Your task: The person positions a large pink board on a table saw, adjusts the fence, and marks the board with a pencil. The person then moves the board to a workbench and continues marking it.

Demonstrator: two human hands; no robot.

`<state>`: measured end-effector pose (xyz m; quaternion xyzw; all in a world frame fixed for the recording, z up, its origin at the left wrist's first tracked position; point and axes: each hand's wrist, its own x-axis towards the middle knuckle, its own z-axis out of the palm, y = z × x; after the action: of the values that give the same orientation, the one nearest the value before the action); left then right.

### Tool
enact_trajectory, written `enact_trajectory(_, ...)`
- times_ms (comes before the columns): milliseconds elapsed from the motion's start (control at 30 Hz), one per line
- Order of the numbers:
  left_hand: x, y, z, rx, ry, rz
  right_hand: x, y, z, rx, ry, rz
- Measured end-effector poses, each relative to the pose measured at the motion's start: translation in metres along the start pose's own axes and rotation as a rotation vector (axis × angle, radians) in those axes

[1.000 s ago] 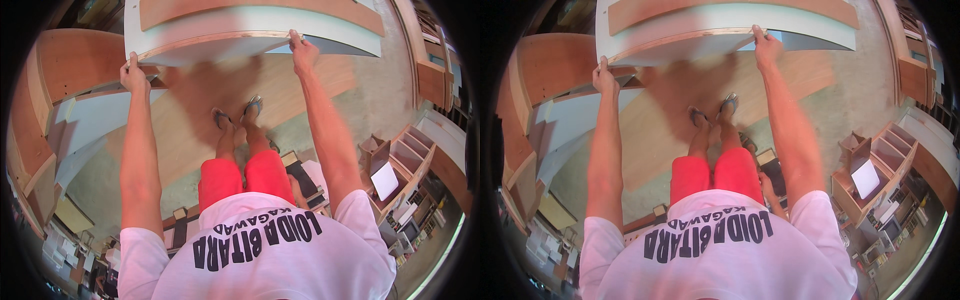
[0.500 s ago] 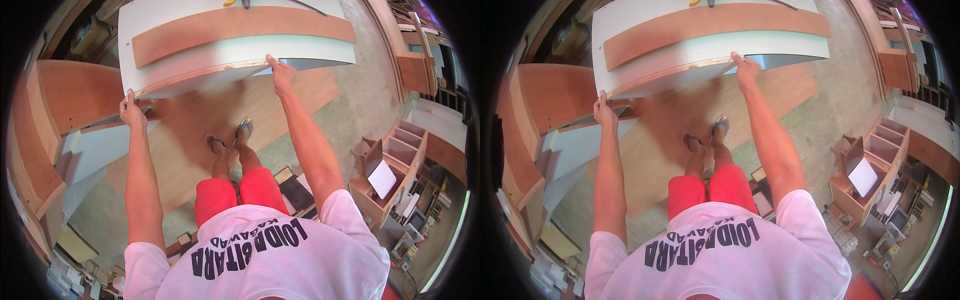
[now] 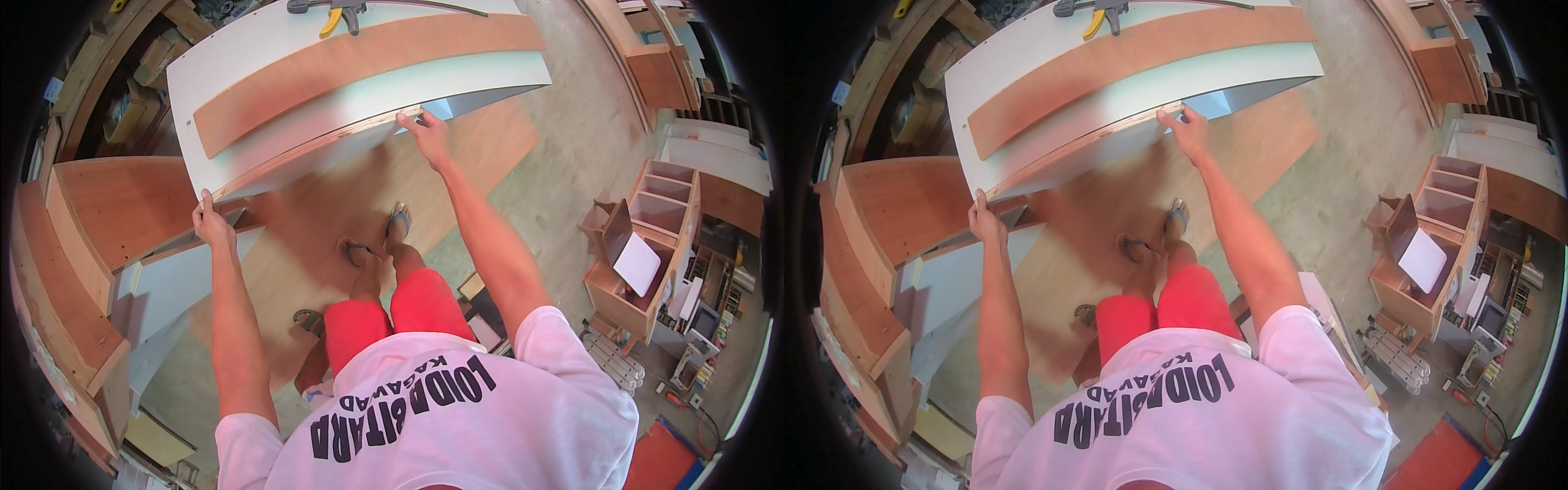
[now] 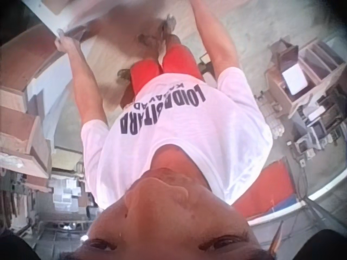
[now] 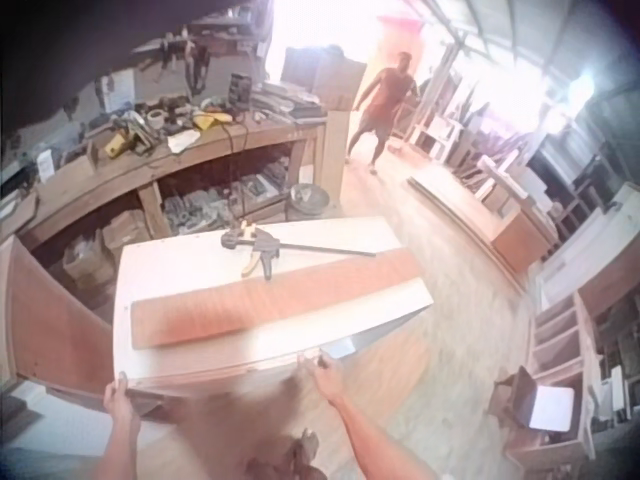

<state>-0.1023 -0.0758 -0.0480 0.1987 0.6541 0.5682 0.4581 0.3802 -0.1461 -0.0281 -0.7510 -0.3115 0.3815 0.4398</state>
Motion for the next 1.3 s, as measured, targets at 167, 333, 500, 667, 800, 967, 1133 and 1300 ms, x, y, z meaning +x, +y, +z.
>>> enact_trajectory(167,-0.006,0.002,0.008,0.018,-0.006,-0.006,-0.001,0.011,-0.013,-0.05,-0.095,-0.082)
enact_trajectory(333,0.004,-0.003,-0.001,0.037,-0.004,-0.027,-0.024,0.026,-0.02,-0.083,-0.116,-0.084)
enact_trajectory(500,0.002,-0.001,-0.006,0.072,0.01,-0.031,-0.066,0.028,-0.03,-0.158,-0.076,-0.098)
enact_trajectory(667,0.003,0.0,-0.013,0.138,0.012,-0.02,-0.098,0.042,-0.035,-0.222,0.038,-0.095)
enact_trajectory(800,-0.001,0.007,-0.01,0.168,-0.054,-0.014,-0.121,0.057,-0.045,-0.211,-0.001,-0.102)
enact_trajectory(967,0.005,0.004,-0.018,0.133,-0.094,0.028,-0.146,0.054,-0.046,-0.211,0.009,-0.091)
enact_trajectory(1133,0.009,0.007,-0.021,0.127,-0.134,0.017,-0.146,0.052,-0.042,-0.167,0.052,-0.081)
enact_trajectory(1300,0.009,0.007,-0.023,0.134,-0.124,0.006,-0.145,0.049,-0.048,-0.252,0.006,-0.101)
